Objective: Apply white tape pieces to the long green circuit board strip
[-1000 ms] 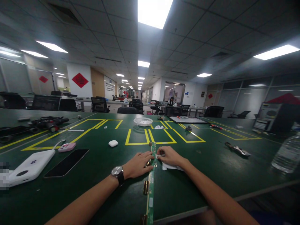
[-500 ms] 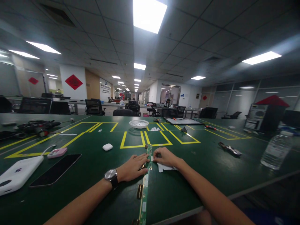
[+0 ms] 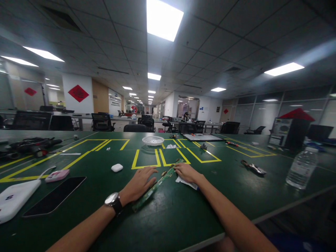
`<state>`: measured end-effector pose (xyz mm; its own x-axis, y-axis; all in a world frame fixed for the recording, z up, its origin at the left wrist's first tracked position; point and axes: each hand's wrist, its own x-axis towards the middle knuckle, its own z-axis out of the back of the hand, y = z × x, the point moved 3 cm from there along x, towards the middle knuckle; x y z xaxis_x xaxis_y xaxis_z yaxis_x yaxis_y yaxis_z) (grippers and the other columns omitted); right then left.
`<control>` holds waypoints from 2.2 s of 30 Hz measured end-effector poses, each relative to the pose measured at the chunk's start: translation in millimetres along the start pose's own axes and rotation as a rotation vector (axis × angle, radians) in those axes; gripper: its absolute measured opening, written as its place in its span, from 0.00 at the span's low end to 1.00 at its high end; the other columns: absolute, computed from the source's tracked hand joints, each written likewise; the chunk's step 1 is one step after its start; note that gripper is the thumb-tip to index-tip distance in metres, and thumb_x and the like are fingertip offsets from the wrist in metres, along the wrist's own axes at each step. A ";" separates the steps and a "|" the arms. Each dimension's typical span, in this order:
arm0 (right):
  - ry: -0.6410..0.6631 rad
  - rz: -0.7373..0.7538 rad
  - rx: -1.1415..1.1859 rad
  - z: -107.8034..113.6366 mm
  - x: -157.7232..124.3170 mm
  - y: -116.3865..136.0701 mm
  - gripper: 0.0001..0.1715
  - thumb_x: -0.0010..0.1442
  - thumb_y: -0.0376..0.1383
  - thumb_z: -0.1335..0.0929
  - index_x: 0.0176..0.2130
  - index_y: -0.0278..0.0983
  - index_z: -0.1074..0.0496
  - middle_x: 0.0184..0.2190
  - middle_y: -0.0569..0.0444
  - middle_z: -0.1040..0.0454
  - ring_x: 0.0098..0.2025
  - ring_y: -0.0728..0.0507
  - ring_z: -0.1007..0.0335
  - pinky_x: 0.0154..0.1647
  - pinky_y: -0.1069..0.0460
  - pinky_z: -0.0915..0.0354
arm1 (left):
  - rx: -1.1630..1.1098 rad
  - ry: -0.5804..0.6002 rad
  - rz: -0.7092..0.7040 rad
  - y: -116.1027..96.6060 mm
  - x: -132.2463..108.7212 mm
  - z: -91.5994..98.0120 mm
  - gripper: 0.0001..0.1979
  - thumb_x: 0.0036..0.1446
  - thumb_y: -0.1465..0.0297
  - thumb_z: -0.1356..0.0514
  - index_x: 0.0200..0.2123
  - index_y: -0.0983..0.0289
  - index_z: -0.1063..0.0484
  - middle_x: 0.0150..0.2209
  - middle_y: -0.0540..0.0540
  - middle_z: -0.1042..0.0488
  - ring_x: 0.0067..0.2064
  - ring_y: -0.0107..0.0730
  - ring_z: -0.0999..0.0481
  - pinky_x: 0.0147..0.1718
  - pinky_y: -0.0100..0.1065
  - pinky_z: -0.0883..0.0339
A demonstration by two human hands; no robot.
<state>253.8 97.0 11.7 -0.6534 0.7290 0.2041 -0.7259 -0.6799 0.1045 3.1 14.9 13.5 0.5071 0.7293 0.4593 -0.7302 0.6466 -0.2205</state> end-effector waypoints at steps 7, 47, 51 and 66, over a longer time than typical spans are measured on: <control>0.017 -0.550 -0.171 8.2 -27.0 -57.5 0.29 0.67 0.49 0.45 0.52 0.39 0.26 0.55 0.41 0.32 0.57 0.32 0.38 0.54 0.37 0.41 | 0.043 0.034 -0.021 -6.5 -2.4 -2.4 0.17 0.69 0.61 0.52 0.55 0.58 0.33 0.60 0.55 0.33 0.61 0.42 0.37 0.59 0.45 0.44; -0.088 -0.057 0.174 17.4 -31.9 -28.0 0.16 0.52 0.29 0.33 0.40 0.35 0.21 0.43 0.47 0.23 0.46 0.41 0.29 0.51 0.49 0.38 | 0.100 0.161 -0.043 -0.3 -6.4 -17.2 0.21 0.70 0.57 0.53 0.61 0.55 0.40 0.66 0.56 0.42 0.65 0.44 0.44 0.59 0.47 0.47; -0.085 -0.043 0.250 17.3 -27.7 -23.0 0.14 0.52 0.28 0.34 0.38 0.35 0.21 0.39 0.50 0.22 0.41 0.44 0.27 0.45 0.52 0.36 | 0.100 0.159 -0.045 1.5 -6.5 -19.1 0.21 0.70 0.58 0.53 0.61 0.56 0.40 0.65 0.57 0.43 0.65 0.44 0.44 0.58 0.47 0.46; -0.062 0.043 0.178 17.9 -27.5 -21.6 0.17 0.52 0.25 0.35 0.36 0.37 0.20 0.37 0.53 0.21 0.43 0.44 0.27 0.48 0.53 0.37 | 0.081 0.210 -0.012 -5.4 -7.6 -15.0 0.18 0.68 0.62 0.50 0.59 0.55 0.38 0.65 0.56 0.42 0.65 0.44 0.44 0.59 0.49 0.46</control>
<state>291.3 90.2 21.3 -0.6640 0.6967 0.2714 -0.6447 -0.7174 0.2642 10.1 9.2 -1.7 0.5942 0.7575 0.2704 -0.7537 0.6418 -0.1419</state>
